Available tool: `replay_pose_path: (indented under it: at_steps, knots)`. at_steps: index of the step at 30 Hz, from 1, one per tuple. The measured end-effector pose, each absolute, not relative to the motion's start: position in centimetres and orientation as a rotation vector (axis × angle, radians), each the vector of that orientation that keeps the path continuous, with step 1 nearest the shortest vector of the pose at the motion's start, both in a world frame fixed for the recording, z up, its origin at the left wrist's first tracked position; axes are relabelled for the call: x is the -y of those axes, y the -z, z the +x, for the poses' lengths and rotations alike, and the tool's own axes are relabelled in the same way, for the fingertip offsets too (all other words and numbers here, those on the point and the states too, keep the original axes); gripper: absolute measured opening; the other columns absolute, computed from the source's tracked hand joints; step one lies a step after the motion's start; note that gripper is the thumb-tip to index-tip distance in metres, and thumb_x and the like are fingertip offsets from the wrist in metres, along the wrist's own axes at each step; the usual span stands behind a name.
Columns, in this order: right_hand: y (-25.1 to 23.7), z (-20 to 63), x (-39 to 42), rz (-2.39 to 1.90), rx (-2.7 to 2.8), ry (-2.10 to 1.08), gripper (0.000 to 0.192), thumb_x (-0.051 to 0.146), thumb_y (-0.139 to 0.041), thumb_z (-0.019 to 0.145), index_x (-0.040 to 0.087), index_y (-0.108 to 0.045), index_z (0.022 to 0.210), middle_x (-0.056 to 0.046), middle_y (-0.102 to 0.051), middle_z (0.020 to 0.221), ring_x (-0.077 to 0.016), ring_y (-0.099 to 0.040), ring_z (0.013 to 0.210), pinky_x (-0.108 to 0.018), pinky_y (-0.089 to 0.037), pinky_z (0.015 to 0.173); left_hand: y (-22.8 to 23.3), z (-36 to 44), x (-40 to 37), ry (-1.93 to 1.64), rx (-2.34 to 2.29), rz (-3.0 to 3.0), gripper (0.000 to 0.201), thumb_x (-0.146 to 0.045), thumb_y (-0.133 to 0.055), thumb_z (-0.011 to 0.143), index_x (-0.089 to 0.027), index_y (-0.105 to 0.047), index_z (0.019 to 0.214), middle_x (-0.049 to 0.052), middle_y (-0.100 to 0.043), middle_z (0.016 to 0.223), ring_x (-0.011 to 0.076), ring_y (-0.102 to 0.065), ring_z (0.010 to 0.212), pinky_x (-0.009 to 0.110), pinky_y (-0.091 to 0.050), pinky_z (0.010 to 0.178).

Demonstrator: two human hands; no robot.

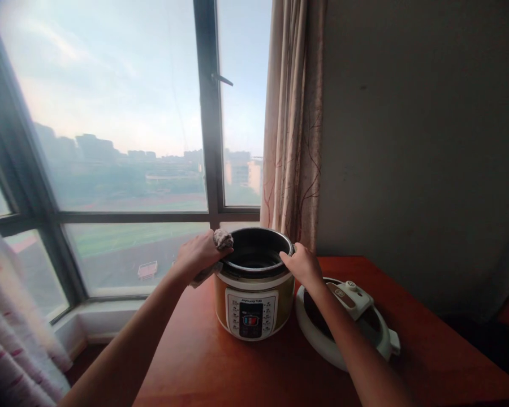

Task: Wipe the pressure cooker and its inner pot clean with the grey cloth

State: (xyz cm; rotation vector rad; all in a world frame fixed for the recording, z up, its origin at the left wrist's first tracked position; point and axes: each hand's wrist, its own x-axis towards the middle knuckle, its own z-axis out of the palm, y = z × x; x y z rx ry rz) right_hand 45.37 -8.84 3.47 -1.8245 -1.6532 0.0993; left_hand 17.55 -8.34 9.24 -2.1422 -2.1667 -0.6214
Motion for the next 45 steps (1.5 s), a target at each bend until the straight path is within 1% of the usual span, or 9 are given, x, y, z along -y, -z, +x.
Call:
replay_pose_path:
  at_steps: [3, 6, 9, 14, 21, 31, 38, 41, 45]
  knots:
    - [-4.2, 45.0, 8.5, -1.930, 1.719, -0.130, 0.036, 0.045, -0.058, 0.085, 0.016, -0.075, 0.096, -0.016, -0.077, 0.099, -0.0293, -0.072, 0.093, -0.031, -0.049, 0.071, -9.2, 17.7, 7.7, 0.603, 2.188, -2.125, 0.054, -0.064, -0.066, 0.071, -0.022, -0.062, 0.104, 0.020, -0.073, 0.108, 0.0427, -0.069, 0.101, 0.042, -0.049, 0.076]
    - [-4.7, 44.8, 8.1, -1.992, 1.711, -0.122, 0.034, 0.039, -0.060, 0.080, 0.012, -0.076, 0.095, -0.020, -0.076, 0.099, -0.0323, -0.072, 0.093, -0.032, -0.048, 0.070, -9.4, 17.8, 7.0, 0.534, 2.207, -2.119, 0.040, -0.048, -0.066, 0.073, -0.023, -0.063, 0.103, 0.017, -0.075, 0.105, 0.0383, -0.071, 0.099, 0.038, -0.050, 0.073]
    - [-4.9, 44.7, 7.9, -2.024, 1.712, -0.124, 0.036, 0.038, -0.062, 0.078, 0.011, -0.076, 0.096, -0.023, -0.076, 0.100, -0.0333, -0.072, 0.094, -0.032, -0.048, 0.070, -9.5, 17.9, 6.4, 0.485, 2.194, -2.119, 0.039, -0.042, -0.065, 0.070, -0.023, -0.063, 0.105, 0.015, -0.076, 0.105, 0.0361, -0.071, 0.099, 0.037, -0.051, 0.072]
    - [-4.7, 44.8, 7.0, -2.038, 1.704, -0.128, 0.038, 0.036, -0.059, 0.079, 0.010, -0.076, 0.101, -0.023, -0.075, 0.100, -0.0317, -0.072, 0.093, -0.032, -0.048, 0.070, -9.4, 18.3, 5.4, 0.484, 2.180, -2.106, 0.043, -0.040, -0.066, 0.069, -0.021, -0.062, 0.107, 0.016, -0.075, 0.106, 0.0349, -0.071, 0.100, 0.036, -0.051, 0.073]
    - [-4.4, 45.2, 4.0, -2.012, 1.697, -0.153, 0.035, 0.035, -0.060, 0.080, 0.010, -0.076, 0.098, -0.018, -0.076, 0.094, -0.0268, -0.072, 0.086, -0.027, -0.045, 0.064, -9.0, 18.6, 3.8, 0.549, 2.182, -2.093, 0.042, -0.042, -0.065, 0.072, -0.019, -0.062, 0.106, 0.017, -0.074, 0.107, 0.0343, -0.070, 0.101, 0.035, -0.051, 0.073]
    - [-4.7, 45.4, -0.7, -1.975, 1.676, -0.196, 0.030, 0.034, -0.064, 0.079, 0.012, -0.077, 0.093, -0.017, -0.076, 0.096, -0.0278, -0.071, 0.091, -0.027, -0.045, 0.066, -8.4, 18.8, 0.6, 0.644, 2.199, -2.046, 0.046, -0.043, -0.065, 0.074, -0.017, -0.059, 0.111, 0.018, -0.074, 0.108, 0.0347, -0.070, 0.105, 0.037, -0.053, 0.079]
    - [-4.5, 45.8, -3.5, -1.937, 1.683, -0.292, 0.022, 0.031, -0.066, 0.084, 0.011, -0.075, 0.089, -0.010, -0.074, 0.081, -0.0217, -0.070, 0.080, -0.025, -0.049, 0.067, -8.2, 18.8, -1.6, 0.692, 2.217, -2.038, 0.049, -0.043, -0.067, 0.074, -0.017, -0.059, 0.115, 0.019, -0.073, 0.112, 0.0344, -0.069, 0.108, 0.037, -0.053, 0.082]
    - [-4.2, 45.8, -4.2, -1.932, 1.677, -0.372, 0.026, 0.035, -0.065, 0.093, 0.012, -0.070, 0.103, -0.008, -0.072, 0.097, -0.0194, -0.069, 0.086, -0.032, -0.055, 0.075, -8.3, 18.7, -2.4, 0.686, 2.233, -2.053, 0.050, -0.042, -0.070, 0.073, -0.018, -0.060, 0.115, 0.018, -0.073, 0.112, 0.0336, -0.069, 0.108, 0.036, -0.053, 0.082]
    - [-3.8, 45.7, -4.8, -1.914, 1.630, -0.443, 0.037, 0.038, -0.063, 0.097, 0.017, -0.059, 0.126, -0.009, -0.062, 0.126, -0.0228, -0.065, 0.105, -0.044, -0.057, 0.088, -8.4, 18.5, -3.6, 0.675, 2.231, -2.068, 0.050, -0.044, -0.071, 0.072, -0.019, -0.061, 0.115, 0.017, -0.073, 0.113, 0.0336, -0.069, 0.109, 0.035, -0.053, 0.083]
